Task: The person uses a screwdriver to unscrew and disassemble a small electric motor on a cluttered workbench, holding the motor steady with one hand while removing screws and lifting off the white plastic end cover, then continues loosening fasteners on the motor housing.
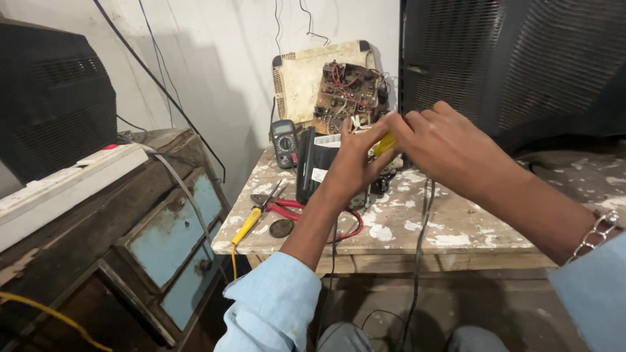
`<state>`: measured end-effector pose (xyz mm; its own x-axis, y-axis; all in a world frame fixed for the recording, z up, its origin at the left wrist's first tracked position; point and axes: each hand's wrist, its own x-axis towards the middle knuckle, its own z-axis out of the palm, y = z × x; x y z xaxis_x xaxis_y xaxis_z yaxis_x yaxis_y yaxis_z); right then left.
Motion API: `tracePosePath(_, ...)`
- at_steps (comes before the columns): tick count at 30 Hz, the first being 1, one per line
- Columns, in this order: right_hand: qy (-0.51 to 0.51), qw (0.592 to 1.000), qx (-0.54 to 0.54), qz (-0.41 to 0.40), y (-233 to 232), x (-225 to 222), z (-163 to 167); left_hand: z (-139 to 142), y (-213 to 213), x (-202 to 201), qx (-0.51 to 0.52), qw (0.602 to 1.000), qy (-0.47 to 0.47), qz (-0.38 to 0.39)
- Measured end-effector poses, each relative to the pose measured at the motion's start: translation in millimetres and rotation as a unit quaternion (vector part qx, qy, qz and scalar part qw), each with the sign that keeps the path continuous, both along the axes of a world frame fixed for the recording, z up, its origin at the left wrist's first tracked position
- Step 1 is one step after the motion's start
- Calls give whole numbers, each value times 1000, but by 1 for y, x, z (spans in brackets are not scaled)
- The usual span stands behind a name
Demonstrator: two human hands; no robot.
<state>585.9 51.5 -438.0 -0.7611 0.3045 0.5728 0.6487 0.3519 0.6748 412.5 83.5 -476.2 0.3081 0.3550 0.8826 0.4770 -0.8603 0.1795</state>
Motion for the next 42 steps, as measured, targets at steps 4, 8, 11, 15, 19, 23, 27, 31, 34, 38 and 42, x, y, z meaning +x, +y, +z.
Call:
tracePosePath(4,18,992,-72,-100,5,-10,1,-10,-2,7,33,999,-22,17)
tracePosePath(8,41,954,-176,-238,3,-17,-1,-20,0,14,55,997,-45,41)
tracePosePath(11,21,978,-109,-177,-1,-10,-3,-23,3,11,18,999,-38,32)
tracePosePath(15,19,1000,2,-22,-1,3,-7,-21,6,5,7,1000,-25,16)
tracePosePath(19,41,997,-57,-37,6,2,-4,-19,6,7,38,998,-6,39)
tracePosePath(23,50,981,-118,-144,12,-10,-3,-23,4,12,50,996,-45,58)
tracePosePath(27,64,987,-99,-106,10,-10,-10,-25,5,10,38,997,-33,58)
tracePosePath(31,36,999,-27,16,7,0,-15,-18,7,-2,-12,998,-10,53)
tracePosePath(34,62,996,-61,13,8,-1,-10,-13,9,-2,6,999,6,50)
tracePosePath(38,47,986,-137,-86,8,-7,1,-14,8,1,60,995,-32,74)
tracePosePath(42,32,957,-205,-203,4,-14,4,-16,6,1,34,997,-34,60)
